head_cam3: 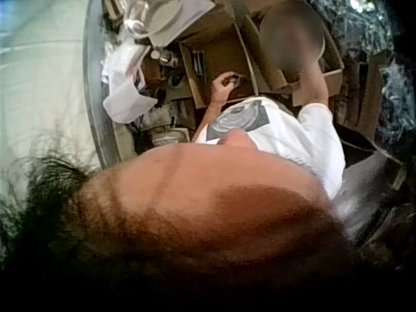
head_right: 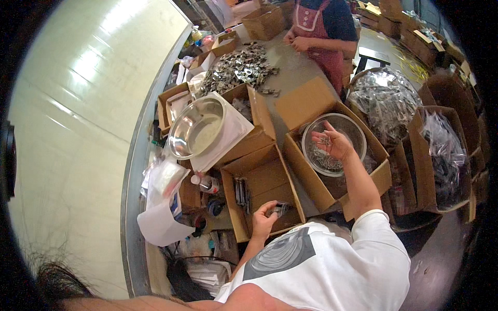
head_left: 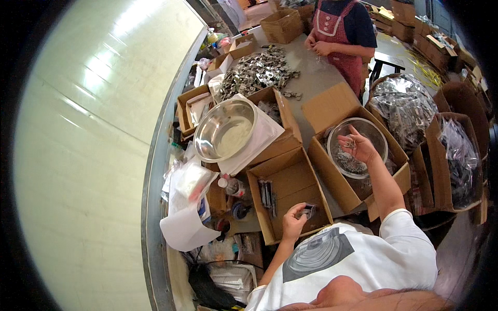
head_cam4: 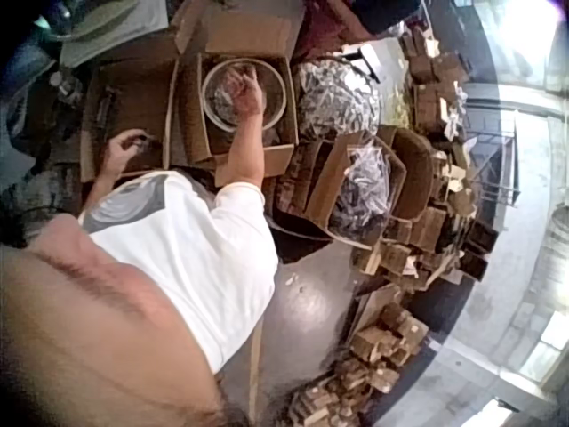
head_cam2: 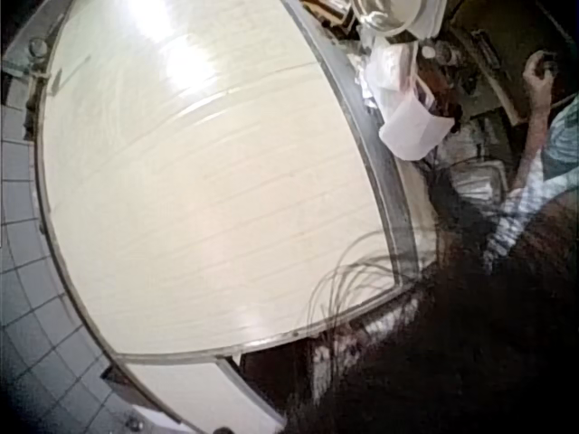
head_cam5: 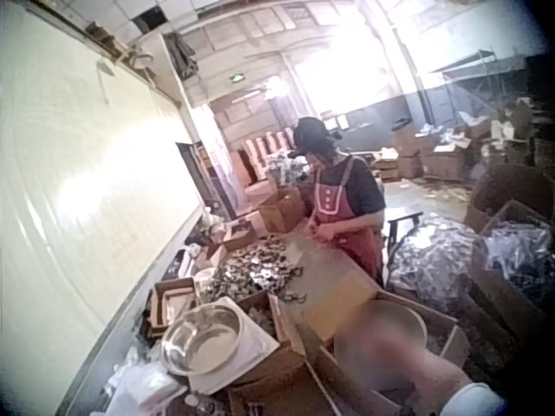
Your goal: The person picks up metal parts from a box and puts them into small plastic bags, then places the filled bags into a larger box.
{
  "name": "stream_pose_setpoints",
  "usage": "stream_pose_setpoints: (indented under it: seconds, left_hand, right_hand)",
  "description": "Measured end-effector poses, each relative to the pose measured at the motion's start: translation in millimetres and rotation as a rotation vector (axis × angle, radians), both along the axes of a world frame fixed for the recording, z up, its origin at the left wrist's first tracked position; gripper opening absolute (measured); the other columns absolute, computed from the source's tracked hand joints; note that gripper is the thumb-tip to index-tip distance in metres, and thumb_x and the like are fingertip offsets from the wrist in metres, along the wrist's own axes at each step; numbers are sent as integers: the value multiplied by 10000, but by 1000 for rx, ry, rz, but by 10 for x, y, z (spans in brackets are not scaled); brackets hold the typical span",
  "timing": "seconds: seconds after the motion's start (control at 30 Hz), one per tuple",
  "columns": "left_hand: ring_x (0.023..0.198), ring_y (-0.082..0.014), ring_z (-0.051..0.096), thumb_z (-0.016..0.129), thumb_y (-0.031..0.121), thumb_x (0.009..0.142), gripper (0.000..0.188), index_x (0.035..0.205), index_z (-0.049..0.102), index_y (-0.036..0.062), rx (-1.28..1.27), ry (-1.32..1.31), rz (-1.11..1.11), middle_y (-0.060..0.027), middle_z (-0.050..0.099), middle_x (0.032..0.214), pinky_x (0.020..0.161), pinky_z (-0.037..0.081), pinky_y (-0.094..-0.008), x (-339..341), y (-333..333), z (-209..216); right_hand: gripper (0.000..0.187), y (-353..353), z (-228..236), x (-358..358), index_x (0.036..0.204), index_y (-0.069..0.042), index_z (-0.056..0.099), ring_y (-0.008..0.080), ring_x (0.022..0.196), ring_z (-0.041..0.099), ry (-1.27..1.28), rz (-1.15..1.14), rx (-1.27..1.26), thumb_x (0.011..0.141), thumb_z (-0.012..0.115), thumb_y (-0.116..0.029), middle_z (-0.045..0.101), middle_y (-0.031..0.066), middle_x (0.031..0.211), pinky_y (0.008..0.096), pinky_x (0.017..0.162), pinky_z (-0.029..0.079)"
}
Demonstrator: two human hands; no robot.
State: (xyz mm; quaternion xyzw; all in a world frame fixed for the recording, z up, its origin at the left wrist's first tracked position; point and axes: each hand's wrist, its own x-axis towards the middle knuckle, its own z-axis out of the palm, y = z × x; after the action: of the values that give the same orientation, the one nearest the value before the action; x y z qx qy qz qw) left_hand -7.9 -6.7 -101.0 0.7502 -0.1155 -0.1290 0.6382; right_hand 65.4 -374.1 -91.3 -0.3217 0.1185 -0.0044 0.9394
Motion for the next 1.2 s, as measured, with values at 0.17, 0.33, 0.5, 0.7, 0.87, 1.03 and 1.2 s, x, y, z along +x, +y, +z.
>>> stream_pose_setpoints:
  seconds: [0.17,0.33,0.5,0.7,0.87,1.03,1.2]
  left_hand:
    - [945,-140,593,587,-11,757,329,1084,623,-26,64,69,-19,-91,625,1096,767,484,-261,-6,-69,147]
    - [876,-135,601,585,8,744,321,1060,629,-26,32,65,-15,-78,653,992,762,473,-281,19,-83,199]
    - [885,-161,611,612,-4,702,368,1070,610,-17,83,201,-43,-88,647,1009,789,469,-282,71,-45,148]
    - [895,-130,569,594,-3,742,310,1051,609,-5,-197,227,-75,-47,628,983,778,454,-275,49,17,17]
    - [948,-125,563,605,2,761,280,1040,614,-18,-161,147,-65,-47,629,1009,826,452,-274,58,-48,54]
    - [904,-158,608,641,25,744,243,980,634,-30,-25,86,-54,-85,644,999,801,478,-285,73,-14,117]
    - [855,-260,619,650,38,750,147,890,651,-7,271,-314,-192,-112,632,941,748,496,-332,142,143,399]
  right_hand:
    - [313,348,136,-7,1206,-29,499,225,890,615,26,125,166,924,483,-165,598,159,1063,346,777,541]
    - [244,1475,552,-336,998,-32,597,184,811,590,95,418,41,932,482,-237,612,91,948,330,755,502]
    - [387,2021,391,-634,1058,-6,579,133,833,535,-219,533,-550,967,410,-342,590,66,958,283,772,441]
    - [363,2061,648,-787,1105,-15,575,180,956,526,-307,579,-703,941,446,-312,581,96,1050,318,823,428]
    - [242,1803,667,-698,1000,-27,616,318,1032,539,-674,480,-1378,786,602,-140,560,177,1100,378,952,390]
    - [154,1713,551,-728,823,-17,647,330,930,573,-655,489,-1670,700,671,-107,588,157,991,403,819,468]
    - [123,1580,471,-724,791,-34,659,306,837,594,-585,474,-1650,701,674,-116,603,124,889,395,741,486]
